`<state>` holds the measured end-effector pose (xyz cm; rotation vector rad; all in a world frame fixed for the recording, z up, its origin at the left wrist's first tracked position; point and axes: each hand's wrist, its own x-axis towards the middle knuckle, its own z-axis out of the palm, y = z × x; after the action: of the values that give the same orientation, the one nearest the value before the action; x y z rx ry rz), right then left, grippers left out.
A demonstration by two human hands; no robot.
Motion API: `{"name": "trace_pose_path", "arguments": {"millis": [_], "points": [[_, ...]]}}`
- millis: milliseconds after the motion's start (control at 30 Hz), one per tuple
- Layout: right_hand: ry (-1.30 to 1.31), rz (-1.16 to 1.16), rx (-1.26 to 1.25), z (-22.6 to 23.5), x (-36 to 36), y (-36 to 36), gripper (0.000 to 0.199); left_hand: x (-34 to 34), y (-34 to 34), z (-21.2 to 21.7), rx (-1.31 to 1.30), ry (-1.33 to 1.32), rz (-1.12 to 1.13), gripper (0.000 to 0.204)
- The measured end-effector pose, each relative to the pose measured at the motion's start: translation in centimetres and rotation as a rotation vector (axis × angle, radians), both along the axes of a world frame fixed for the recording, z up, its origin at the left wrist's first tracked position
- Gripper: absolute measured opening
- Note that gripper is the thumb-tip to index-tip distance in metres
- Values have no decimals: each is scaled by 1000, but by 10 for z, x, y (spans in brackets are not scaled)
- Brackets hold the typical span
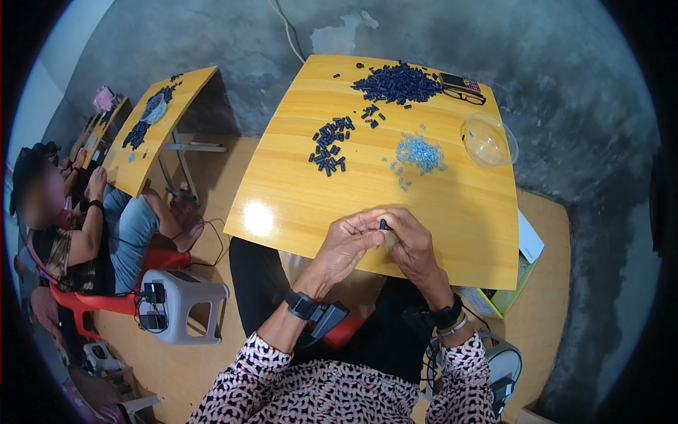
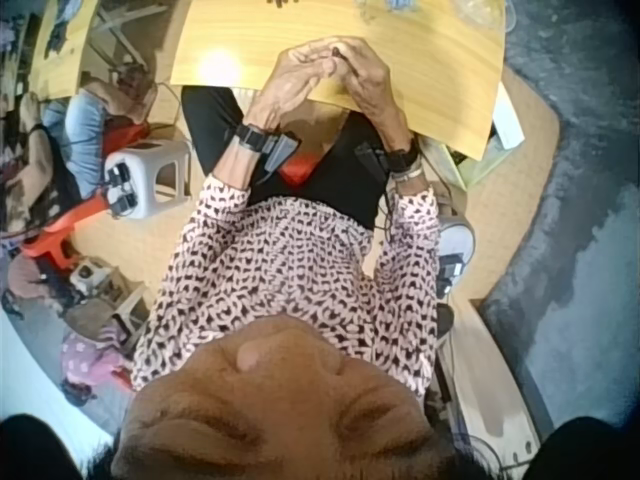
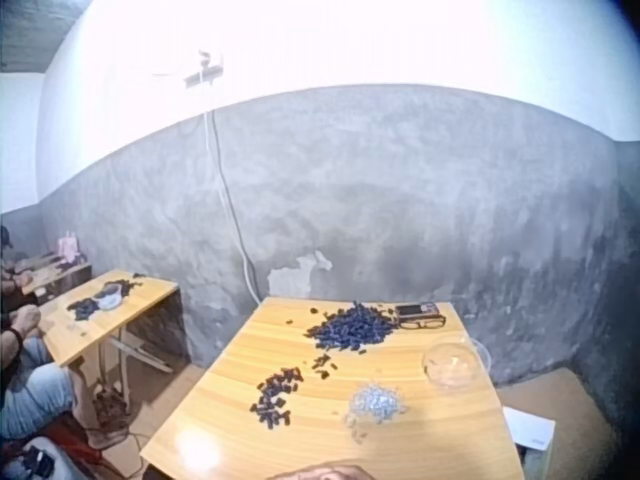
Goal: Manually assembling small black plastic components by inserting blue plastic pieces into them.
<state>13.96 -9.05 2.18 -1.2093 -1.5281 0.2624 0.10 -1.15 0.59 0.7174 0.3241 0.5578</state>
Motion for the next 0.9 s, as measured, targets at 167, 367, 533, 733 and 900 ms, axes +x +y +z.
{"name": "trace_pose_path", "arguments": {"millis": [167, 367, 533, 733, 900], "points": [[21, -3, 21, -2, -1, 1, 25, 1, 0, 4, -10, -5, 2, 41], [6, 35, -23, -1, -1, -2, 30, -2, 7, 0, -27, -87, -63, 31], [-2, 51, 16, -1, -3, -1, 32, -3, 6, -1, -11, -51, -42, 31], [-43, 31, 17, 1, -6, -1, 35, -4, 7, -4, -23, -99, -42, 35], [-36, -30, 10, 1, -8, -3, 41, -3, 6, -2, -29, -108, -44, 37]]}}
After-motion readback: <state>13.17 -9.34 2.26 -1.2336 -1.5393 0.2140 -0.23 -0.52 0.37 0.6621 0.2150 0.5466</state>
